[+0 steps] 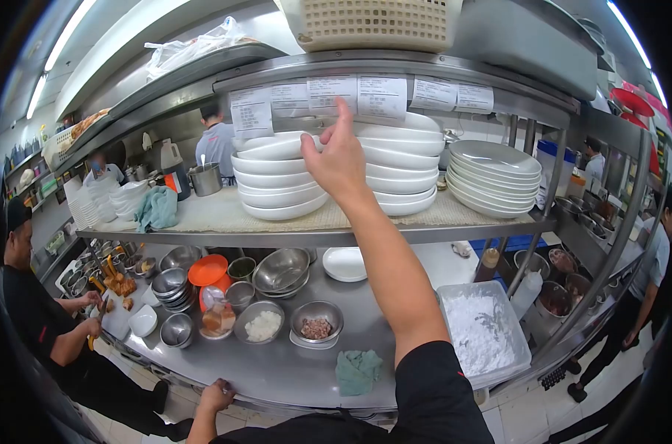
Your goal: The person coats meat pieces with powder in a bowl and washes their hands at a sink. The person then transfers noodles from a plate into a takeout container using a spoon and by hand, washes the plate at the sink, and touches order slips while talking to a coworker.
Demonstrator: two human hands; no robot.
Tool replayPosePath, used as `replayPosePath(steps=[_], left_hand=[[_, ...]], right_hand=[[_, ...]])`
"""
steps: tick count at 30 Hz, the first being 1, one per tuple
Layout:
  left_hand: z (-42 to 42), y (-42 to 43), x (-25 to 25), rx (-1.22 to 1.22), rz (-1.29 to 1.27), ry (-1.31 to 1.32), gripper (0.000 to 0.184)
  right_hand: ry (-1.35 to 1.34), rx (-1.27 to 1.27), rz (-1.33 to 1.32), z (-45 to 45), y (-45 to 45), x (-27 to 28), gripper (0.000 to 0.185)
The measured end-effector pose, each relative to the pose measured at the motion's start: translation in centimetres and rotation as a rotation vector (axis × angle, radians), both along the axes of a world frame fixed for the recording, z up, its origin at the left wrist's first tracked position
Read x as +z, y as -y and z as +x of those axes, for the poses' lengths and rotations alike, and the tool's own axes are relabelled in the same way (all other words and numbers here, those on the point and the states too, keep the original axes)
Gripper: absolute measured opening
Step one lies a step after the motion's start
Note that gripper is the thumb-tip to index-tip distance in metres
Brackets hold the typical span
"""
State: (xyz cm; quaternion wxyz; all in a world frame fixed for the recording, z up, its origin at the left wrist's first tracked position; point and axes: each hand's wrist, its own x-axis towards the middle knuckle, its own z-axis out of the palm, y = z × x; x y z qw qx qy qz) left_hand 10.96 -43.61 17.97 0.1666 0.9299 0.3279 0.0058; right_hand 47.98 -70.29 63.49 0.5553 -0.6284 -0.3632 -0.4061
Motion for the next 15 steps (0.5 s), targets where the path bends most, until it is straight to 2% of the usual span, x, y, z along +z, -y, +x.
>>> replayPosePath(steps=[4,9,15], left_hand=[[0.3,-0.3,-0.5,0.024,-0.003,-0.042,0.047],[1.1,1.6,4.6,0.069,-0.13,-0.222,0.052],[0.8,0.9,3.8,0.051,-0.098,-0.22,0.05]], right_hand=[[0.072,-0.007,0.017,0.6,-0.1,-0.6,0.081],[0.071,-0.022,0.022,-0.1,0.2,-0.3,0.079],[0.052,0.048,-0.041,-1.6,-1.5,-2.6,0.073]])
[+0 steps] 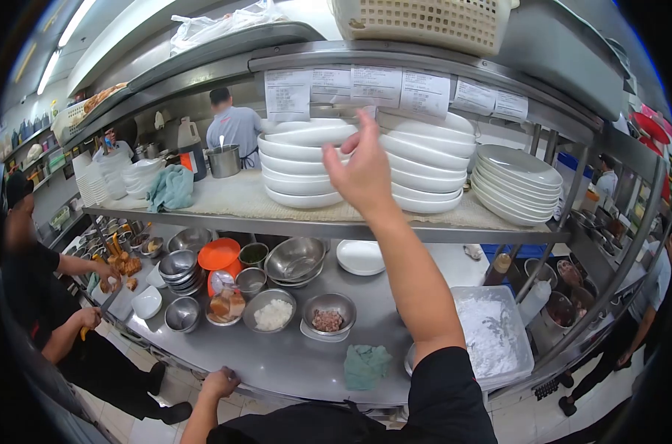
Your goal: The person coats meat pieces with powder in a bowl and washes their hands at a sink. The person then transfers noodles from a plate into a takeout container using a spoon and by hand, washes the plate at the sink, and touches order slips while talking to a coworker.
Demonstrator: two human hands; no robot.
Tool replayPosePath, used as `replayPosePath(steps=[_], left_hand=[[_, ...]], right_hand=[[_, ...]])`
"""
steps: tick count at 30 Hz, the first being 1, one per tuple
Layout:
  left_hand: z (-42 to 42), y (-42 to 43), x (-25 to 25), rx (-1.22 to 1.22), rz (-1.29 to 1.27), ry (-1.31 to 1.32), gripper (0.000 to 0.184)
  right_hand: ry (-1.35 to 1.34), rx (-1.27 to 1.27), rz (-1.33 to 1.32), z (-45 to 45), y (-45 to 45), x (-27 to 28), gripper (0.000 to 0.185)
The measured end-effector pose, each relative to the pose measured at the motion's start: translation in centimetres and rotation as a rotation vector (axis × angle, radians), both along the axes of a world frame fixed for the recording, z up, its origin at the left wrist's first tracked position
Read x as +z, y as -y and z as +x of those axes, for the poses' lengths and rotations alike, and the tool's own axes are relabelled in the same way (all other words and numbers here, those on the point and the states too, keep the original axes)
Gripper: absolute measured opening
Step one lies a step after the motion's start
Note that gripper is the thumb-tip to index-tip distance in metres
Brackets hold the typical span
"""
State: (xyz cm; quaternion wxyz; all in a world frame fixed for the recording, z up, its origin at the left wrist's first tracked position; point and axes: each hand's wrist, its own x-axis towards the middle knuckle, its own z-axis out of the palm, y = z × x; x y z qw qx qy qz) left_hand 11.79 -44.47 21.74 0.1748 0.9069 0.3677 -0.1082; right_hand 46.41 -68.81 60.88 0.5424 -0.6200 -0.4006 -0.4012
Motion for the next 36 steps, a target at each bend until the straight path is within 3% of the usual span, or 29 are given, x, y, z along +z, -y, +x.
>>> replayPosePath(steps=[6,14,17,20,26,34,36], left_hand=[[0.9,0.3,2.4,0.034,-0.091,-0.101,0.049],[0.5,-0.3,0.3,0.058,-0.08,-0.084,0.057],[0.4,-0.3,0.3,0.044,-0.068,-0.07,0.059],[0.4,0.1,0.3,0.034,-0.063,-0.038,0.059],[0.3,-0.8,-1.5,-0.011,-0.025,-0.033,0.056],[0.0,0.3,0.0,-0.014,-0.055,0.013,0.053],[0.2,-1.1,-2.1,-0.008,-0.074,0.019,0.059]], right_hand=[[0.119,-0.111,-0.033,0.0,-0.5,0.0,0.068],[0.049,-0.179,0.045,1.4,2.5,2.7,0.064],[-0.201,-0.006,-0.067,2.3,2.3,2.4,0.061],[-0.575,0.441,0.097,2.2,1.4,2.3,0.054],[-0.744,0.912,0.52,4.2,-0.6,3.2,0.03],[-0.757,0.934,0.685,3.6,-1.3,4.4,0.03],[-0.77,0.906,0.69,3.7,-1.4,4.5,0.03]])
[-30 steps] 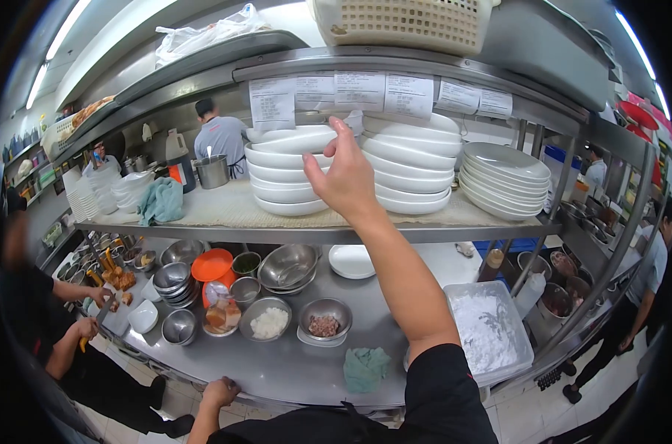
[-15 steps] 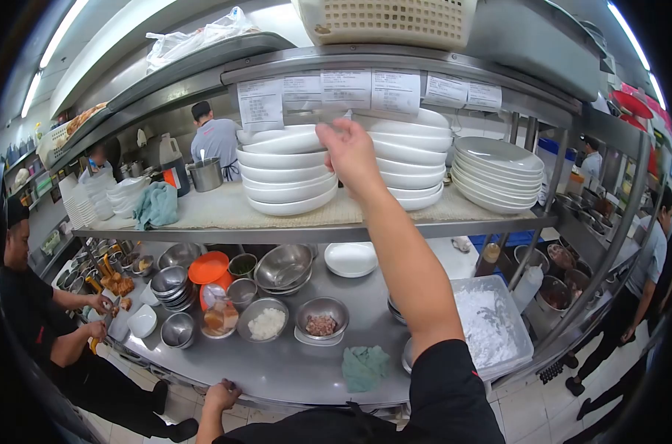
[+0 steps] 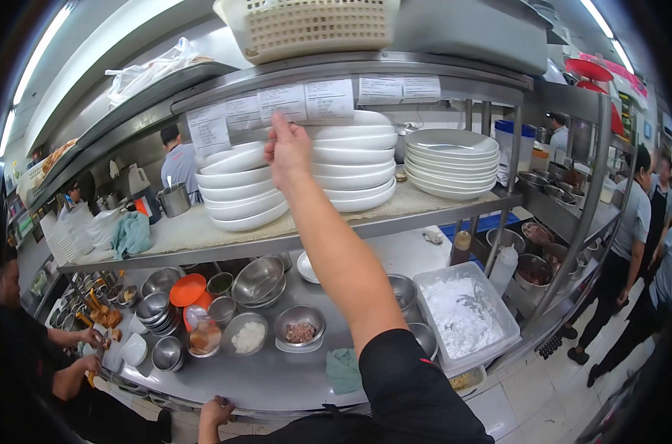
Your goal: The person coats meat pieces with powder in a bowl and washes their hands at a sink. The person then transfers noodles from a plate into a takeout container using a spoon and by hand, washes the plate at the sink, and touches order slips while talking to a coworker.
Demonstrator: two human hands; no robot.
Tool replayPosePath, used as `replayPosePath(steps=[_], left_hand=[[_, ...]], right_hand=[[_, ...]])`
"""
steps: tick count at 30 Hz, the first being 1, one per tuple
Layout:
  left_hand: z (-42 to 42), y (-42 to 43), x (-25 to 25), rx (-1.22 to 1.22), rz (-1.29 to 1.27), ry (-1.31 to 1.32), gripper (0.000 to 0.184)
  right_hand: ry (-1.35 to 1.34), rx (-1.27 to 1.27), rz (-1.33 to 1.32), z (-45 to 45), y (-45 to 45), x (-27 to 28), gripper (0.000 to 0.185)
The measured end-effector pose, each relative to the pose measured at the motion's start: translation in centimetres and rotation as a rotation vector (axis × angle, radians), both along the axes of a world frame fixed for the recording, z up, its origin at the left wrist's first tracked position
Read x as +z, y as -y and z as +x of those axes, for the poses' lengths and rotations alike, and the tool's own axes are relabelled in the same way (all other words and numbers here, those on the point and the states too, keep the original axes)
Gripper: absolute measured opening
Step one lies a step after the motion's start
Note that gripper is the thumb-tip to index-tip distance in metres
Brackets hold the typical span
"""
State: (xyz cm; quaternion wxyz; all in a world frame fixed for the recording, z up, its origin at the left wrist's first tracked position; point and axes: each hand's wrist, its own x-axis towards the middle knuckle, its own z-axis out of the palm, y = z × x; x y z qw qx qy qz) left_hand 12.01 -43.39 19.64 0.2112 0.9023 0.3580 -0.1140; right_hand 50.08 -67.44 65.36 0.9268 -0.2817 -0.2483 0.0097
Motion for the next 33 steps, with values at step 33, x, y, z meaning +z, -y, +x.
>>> replayPosePath(steps=[33], left_hand=[[0.1,0.0,-0.1,-0.092,0.156,-0.025,0.055]], right_hand=[[0.03,-0.008,-0.046,0.9,-0.1,-0.5,0.022]])
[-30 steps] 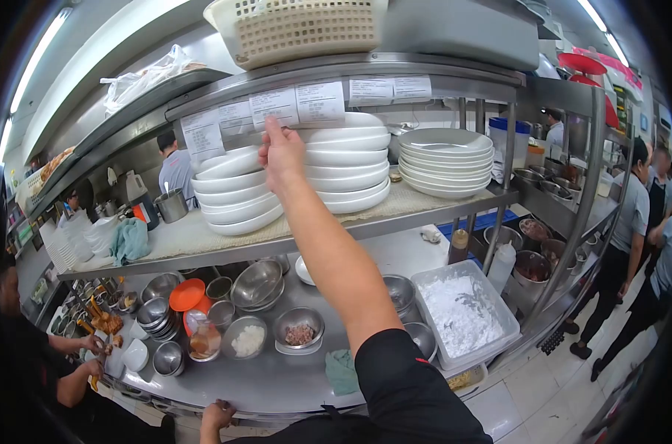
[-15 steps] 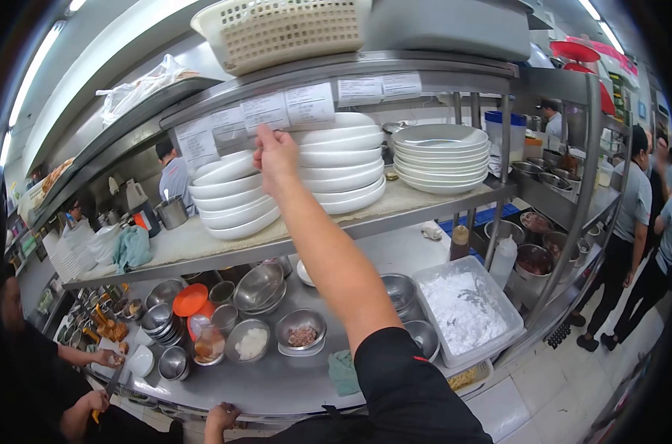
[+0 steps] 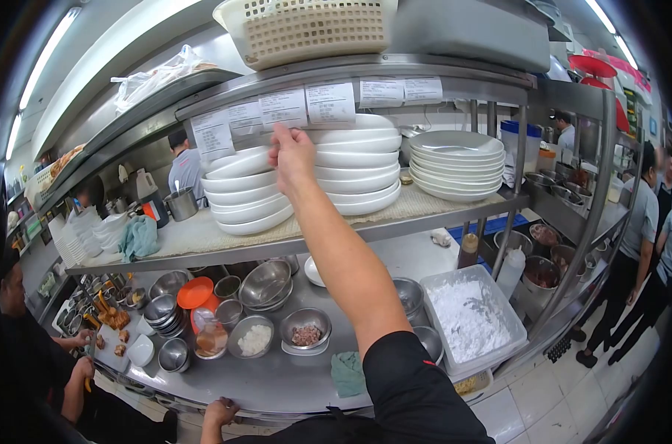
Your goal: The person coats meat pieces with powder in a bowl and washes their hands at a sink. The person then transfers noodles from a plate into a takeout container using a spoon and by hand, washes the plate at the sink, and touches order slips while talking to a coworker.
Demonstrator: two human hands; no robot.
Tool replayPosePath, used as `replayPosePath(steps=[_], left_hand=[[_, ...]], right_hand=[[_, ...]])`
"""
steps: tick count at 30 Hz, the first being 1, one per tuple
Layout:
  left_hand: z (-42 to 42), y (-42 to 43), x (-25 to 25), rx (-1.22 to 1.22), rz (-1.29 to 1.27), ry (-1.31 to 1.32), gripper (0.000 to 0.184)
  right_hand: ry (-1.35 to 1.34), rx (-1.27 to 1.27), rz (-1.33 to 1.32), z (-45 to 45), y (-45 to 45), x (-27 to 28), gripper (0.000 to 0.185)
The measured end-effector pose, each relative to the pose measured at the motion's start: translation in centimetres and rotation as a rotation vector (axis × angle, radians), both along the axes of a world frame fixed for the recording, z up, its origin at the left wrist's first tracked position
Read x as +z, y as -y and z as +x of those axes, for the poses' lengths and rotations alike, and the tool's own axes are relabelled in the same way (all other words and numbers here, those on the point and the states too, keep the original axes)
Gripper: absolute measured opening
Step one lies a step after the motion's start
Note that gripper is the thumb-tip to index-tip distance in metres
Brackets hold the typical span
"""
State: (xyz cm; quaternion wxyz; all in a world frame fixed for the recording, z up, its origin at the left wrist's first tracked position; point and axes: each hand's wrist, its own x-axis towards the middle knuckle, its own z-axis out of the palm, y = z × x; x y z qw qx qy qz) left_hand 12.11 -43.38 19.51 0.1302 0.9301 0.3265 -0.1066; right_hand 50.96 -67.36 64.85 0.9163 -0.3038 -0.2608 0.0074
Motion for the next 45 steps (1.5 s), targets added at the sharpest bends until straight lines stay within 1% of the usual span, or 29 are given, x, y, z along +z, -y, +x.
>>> replayPosePath(steps=[6,9,12,15,21,22,25,27,31,36,39,42,45], left_hand=[[0.2,1.4,2.6,0.047,-0.067,-0.046,0.055],[-0.2,0.3,0.7,0.001,-0.043,0.0,0.064],[-0.4,0.2,0.3,-0.01,-0.041,0.037,0.064],[-0.2,0.5,0.7,0.039,-0.066,0.012,0.053],[0.0,0.3,0.6,0.042,-0.071,0.002,0.054],[-0.1,0.5,1.0,0.06,-0.082,-0.014,0.054],[0.2,1.2,2.3,0.104,-0.109,-0.059,0.055],[0.3,1.4,2.7,0.128,-0.117,-0.077,0.055],[0.1,1.2,2.4,0.098,-0.11,-0.08,0.055],[0.3,1.9,3.9,0.127,-0.125,-0.104,0.055],[0.3,1.8,3.7,0.137,-0.134,-0.102,0.054],[0.2,0.7,1.9,0.075,-0.118,-0.097,0.055],[-0.1,0.4,1.3,0.051,-0.103,-0.075,0.055]], right_hand=[[-0.008,-0.008,0.011,-0.1,0.3,0.1,0.021],[-0.001,-0.003,0.011,0.1,0.1,-0.1,0.021],[-0.002,-0.001,0.004,0.1,0.0,-0.1,0.02],[0.023,0.004,-0.001,0.1,-0.1,-0.3,0.02],[0.009,0.013,0.021,-0.2,0.2,0.4,0.025],[0.013,-0.017,0.039,-0.7,0.2,0.6,0.028],[0.022,-0.026,0.038,-0.4,0.0,0.5,0.028],[0.009,-0.04,0.028,-0.6,0.0,0.6,0.028],[0.02,-0.022,0.03,-1.0,0.2,0.6,0.025],[0.042,-0.033,0.03,-1.4,0.4,0.6,0.023],[0.042,-0.037,0.025,-1.3,0.4,0.5,0.022],[0.046,-0.047,0.022,-1.2,0.4,0.6,0.021],[0.047,-0.061,0.018,-1.0,0.3,0.6,0.019]])
